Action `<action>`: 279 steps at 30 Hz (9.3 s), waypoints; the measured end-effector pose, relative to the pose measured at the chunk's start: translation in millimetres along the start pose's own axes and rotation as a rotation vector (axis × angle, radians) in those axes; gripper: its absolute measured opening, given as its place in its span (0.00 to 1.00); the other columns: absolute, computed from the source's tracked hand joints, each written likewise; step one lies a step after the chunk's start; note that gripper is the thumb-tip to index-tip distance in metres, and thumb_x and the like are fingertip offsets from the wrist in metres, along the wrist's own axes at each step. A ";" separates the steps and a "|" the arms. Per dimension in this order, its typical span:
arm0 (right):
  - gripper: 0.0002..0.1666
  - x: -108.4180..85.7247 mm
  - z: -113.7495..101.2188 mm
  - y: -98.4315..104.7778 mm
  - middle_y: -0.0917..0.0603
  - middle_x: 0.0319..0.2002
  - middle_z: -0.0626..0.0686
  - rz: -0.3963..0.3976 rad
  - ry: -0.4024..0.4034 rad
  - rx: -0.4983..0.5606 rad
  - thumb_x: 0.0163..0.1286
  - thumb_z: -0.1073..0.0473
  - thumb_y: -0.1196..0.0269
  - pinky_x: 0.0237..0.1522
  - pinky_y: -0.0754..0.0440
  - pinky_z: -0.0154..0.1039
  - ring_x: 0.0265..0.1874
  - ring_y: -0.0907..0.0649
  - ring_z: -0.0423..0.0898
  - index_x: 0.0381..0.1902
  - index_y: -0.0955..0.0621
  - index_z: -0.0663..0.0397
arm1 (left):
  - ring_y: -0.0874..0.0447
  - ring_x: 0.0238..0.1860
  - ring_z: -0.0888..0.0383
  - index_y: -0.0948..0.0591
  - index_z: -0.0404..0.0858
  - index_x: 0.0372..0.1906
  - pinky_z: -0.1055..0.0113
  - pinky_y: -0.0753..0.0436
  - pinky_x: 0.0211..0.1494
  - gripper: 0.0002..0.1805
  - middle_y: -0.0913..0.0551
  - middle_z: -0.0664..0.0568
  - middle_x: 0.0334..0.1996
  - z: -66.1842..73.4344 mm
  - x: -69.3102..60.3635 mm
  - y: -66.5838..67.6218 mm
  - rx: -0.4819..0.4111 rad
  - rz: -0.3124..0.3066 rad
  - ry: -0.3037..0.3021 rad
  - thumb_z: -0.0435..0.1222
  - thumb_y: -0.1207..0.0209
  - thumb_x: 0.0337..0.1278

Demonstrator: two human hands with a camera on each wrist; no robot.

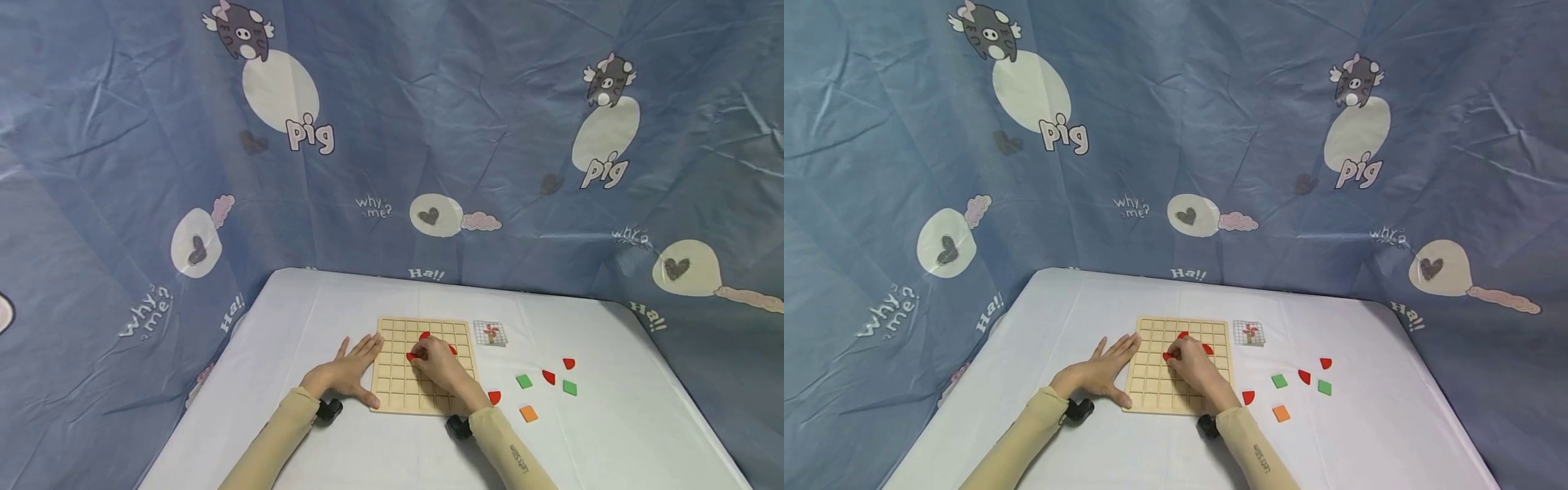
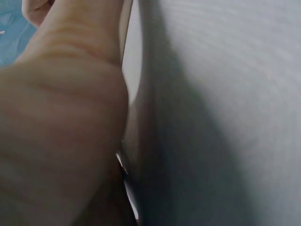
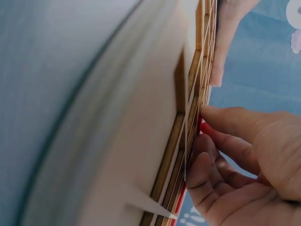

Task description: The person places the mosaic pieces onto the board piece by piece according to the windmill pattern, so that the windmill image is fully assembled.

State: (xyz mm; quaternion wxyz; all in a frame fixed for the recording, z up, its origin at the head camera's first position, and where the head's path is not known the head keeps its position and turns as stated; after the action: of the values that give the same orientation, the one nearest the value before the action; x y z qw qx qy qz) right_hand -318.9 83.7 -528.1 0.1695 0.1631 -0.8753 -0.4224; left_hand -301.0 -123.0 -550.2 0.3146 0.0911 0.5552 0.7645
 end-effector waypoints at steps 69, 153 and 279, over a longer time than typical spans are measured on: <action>0.14 -125.1 79.7 75.7 0.25 0.30 0.44 0.081 -0.281 -0.160 0.50 0.63 0.25 0.27 0.29 0.30 0.29 0.28 0.38 0.35 0.17 0.52 | 0.69 0.79 0.47 0.62 0.38 0.77 0.36 0.69 0.74 0.74 0.66 0.47 0.78 -2.5 0.9 -1.9 0.019 -0.001 0.019 0.70 0.34 0.32; 0.14 -17.3 8.8 17.6 0.24 0.35 0.49 0.001 -0.045 -0.105 0.59 0.56 0.30 0.28 0.26 0.29 0.29 0.27 0.39 0.39 0.18 0.59 | 0.69 0.78 0.45 0.61 0.37 0.77 0.34 0.67 0.74 0.73 0.65 0.45 0.78 -2.1 1.9 -4.9 0.020 0.001 -0.001 0.69 0.34 0.32; 0.17 -148.3 164.2 144.9 0.19 0.38 0.61 0.148 -0.473 -0.218 0.58 0.66 0.33 0.35 0.19 0.47 0.34 0.20 0.51 0.44 0.19 0.70 | 0.67 0.78 0.44 0.60 0.36 0.77 0.35 0.68 0.74 0.73 0.64 0.45 0.78 0.1 0.6 -1.0 0.017 0.015 0.009 0.68 0.33 0.32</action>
State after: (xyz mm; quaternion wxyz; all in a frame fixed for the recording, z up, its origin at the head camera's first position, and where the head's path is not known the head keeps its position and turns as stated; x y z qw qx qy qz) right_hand -279.0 345.2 -532.6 0.0074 -0.0237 -0.8496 -0.5268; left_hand -301.1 -122.4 -551.2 0.3055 0.0946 0.5625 0.7625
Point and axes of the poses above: each hand's wrist, its own x-axis towards the middle knuckle, its own y-axis out of the back of the hand, z = x × y, the point moved 4 cm from there along x, towards the middle knuckle
